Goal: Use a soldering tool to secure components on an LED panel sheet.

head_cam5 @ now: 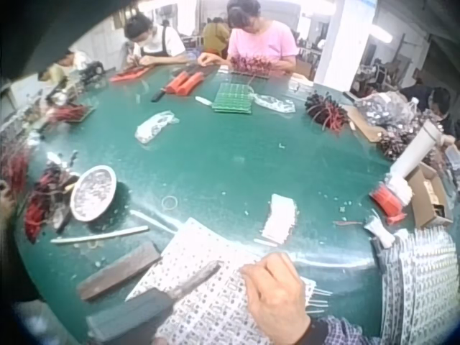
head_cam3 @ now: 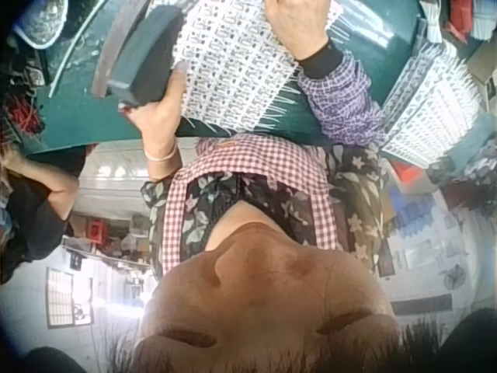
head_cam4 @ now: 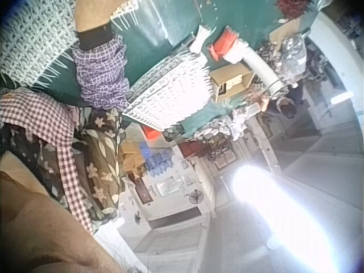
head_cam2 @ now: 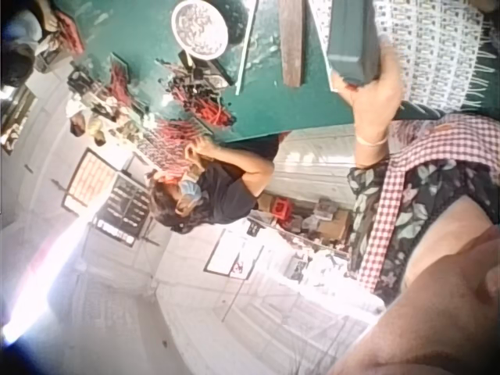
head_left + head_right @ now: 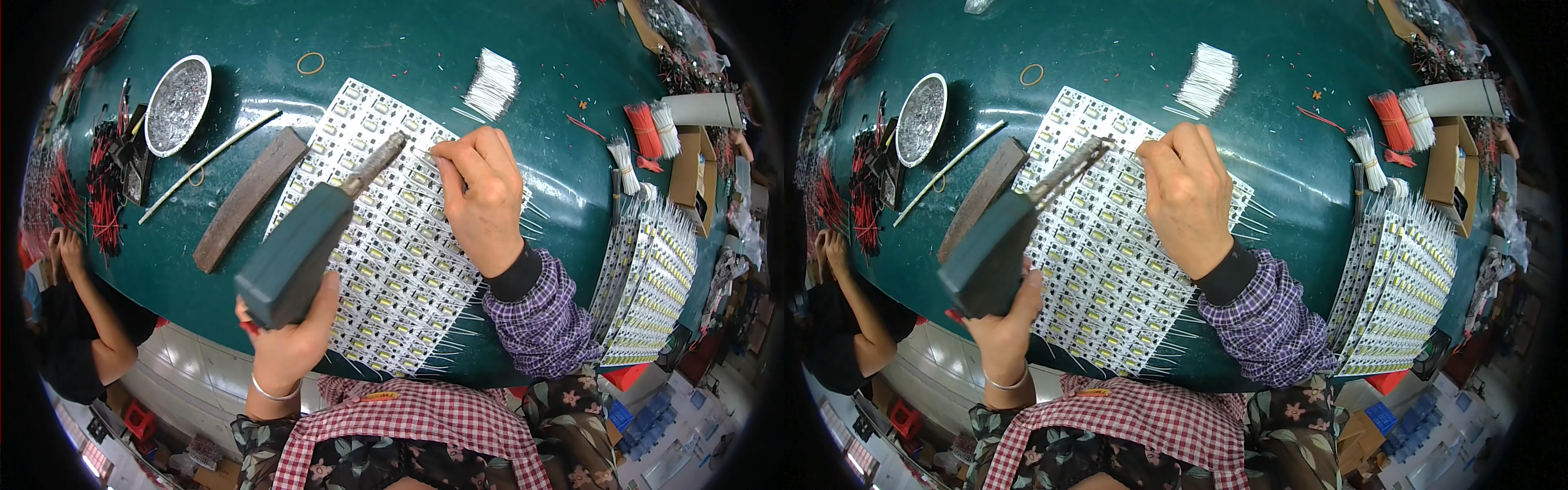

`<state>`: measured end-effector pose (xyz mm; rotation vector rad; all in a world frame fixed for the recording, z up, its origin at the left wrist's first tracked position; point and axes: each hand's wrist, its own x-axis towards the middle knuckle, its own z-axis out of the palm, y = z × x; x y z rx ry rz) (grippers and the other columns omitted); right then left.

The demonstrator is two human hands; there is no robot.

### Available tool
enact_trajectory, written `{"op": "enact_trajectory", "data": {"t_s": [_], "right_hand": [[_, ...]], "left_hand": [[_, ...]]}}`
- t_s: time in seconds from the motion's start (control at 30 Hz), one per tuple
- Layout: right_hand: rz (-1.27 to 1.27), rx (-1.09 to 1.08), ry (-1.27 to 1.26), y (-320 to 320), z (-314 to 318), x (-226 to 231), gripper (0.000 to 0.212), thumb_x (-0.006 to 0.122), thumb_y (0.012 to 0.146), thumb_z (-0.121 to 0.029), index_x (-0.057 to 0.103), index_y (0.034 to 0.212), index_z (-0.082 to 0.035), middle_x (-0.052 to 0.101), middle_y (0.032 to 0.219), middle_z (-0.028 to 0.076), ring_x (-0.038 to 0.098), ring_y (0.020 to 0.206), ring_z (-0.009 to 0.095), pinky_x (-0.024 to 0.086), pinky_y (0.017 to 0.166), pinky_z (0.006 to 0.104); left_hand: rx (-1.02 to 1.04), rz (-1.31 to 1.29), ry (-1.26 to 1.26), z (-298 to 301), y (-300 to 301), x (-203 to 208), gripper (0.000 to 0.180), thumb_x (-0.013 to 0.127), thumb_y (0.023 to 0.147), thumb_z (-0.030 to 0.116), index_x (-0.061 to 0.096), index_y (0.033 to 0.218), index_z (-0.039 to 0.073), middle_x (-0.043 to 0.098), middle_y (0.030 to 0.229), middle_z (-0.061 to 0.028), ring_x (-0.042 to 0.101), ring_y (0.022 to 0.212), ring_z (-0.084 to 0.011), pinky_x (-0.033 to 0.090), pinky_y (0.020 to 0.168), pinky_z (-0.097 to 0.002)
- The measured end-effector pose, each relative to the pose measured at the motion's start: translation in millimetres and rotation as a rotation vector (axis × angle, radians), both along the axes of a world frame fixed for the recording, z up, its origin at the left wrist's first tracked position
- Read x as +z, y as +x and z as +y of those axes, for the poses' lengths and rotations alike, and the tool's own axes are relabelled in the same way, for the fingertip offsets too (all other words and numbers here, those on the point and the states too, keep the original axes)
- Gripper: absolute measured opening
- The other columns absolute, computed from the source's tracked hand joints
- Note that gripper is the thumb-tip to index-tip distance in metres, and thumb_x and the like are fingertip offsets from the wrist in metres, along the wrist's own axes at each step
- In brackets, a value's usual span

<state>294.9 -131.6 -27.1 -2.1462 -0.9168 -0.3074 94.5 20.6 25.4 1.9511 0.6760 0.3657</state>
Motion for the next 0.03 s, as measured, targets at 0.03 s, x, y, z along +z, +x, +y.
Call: {"op": "enact_trajectory", "data": {"t_s": [0.03], "right_hand": [[-0.002,0.0,-0.003,0.2,-0.5,-0.3,0.012,0.073,0.079,0.01,0.07,0.088,0.002,0.054,0.084,0.01,0.058,0.08,0.027,0.048,0.065,0.0395]], "left_hand": [[-0.002,-0.001,-0.001,0.1,0.0,-0.4,0.026,0.077,0.083,-0.006,0.071,0.108,-0.002,0.072,0.099,-0.0083,0.064,0.072,-0.0138,0.05,0.061,-0.0271]]}}
